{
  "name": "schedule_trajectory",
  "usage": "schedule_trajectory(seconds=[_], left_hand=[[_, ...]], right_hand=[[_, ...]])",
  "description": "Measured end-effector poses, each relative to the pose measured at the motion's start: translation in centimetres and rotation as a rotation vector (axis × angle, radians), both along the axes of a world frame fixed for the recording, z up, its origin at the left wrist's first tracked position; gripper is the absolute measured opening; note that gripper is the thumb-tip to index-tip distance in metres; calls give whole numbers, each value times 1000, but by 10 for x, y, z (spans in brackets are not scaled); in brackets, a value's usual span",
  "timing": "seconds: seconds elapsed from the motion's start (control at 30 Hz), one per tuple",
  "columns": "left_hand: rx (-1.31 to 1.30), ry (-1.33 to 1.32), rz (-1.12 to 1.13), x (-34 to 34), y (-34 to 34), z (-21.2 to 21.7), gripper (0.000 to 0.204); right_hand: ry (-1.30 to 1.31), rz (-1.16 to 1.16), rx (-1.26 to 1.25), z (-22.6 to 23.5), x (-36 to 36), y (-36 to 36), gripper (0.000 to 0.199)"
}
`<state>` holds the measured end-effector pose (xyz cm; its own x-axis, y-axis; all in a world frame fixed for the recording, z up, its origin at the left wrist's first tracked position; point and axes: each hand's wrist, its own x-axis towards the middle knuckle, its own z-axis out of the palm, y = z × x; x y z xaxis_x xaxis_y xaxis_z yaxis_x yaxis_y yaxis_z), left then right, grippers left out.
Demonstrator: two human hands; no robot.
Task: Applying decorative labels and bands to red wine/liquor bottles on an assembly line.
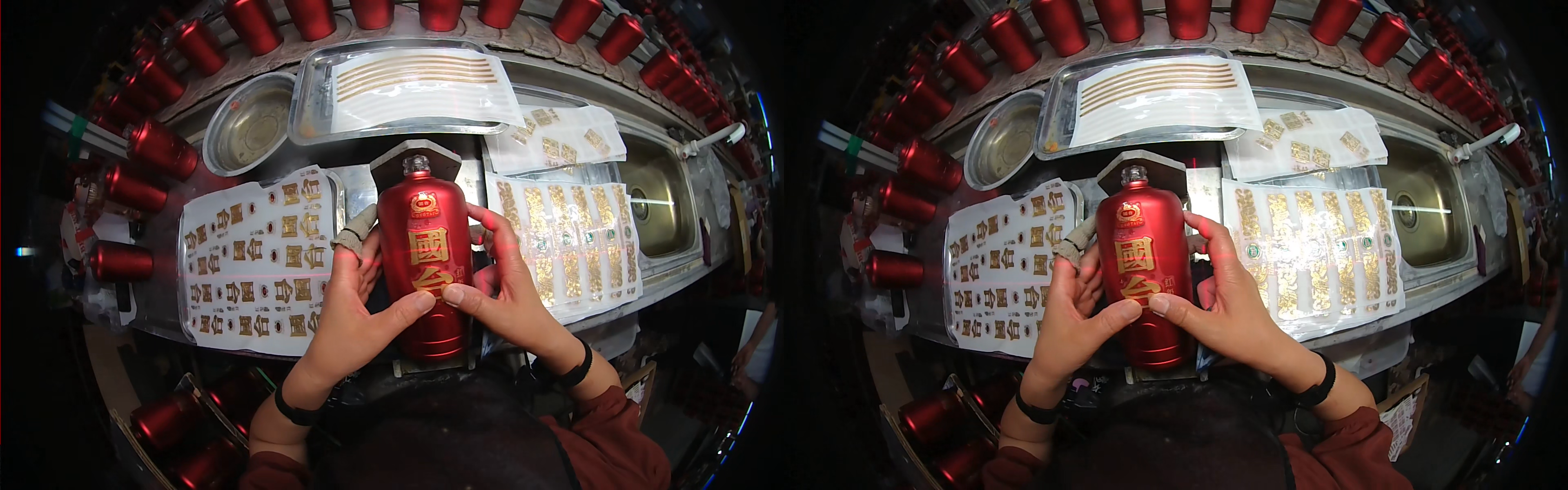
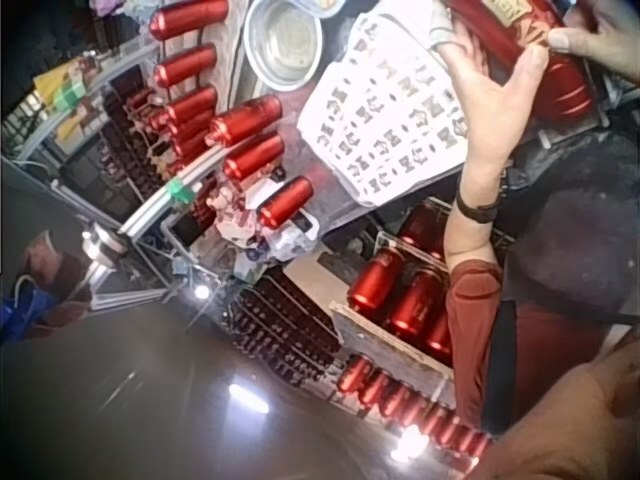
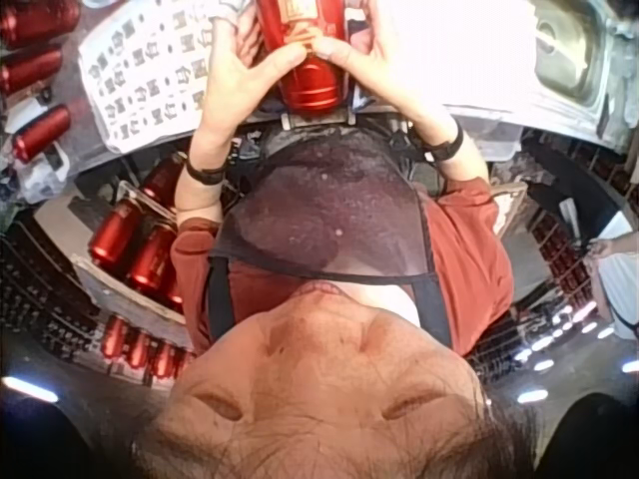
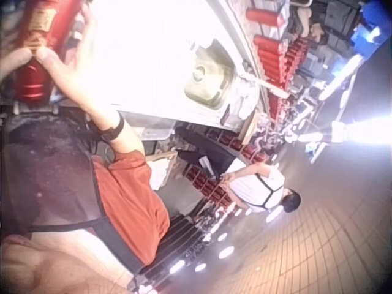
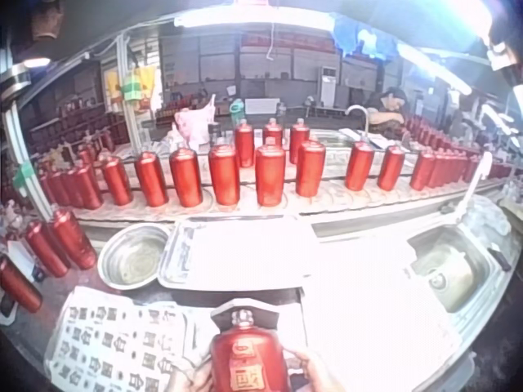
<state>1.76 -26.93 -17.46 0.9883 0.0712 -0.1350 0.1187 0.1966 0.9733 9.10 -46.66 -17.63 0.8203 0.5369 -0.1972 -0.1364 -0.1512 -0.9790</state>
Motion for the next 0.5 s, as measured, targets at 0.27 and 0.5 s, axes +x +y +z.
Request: schedule_trajectory(seconds=[0.27, 0.5], left_hand=[[-14, 5, -11, 0, 1, 1, 97], [-43, 0, 26, 1, -5, 2, 94]], right_hand=[[-3, -2, 13, -3, 0, 0, 90], [10, -19, -16, -2, 0, 3, 90]])
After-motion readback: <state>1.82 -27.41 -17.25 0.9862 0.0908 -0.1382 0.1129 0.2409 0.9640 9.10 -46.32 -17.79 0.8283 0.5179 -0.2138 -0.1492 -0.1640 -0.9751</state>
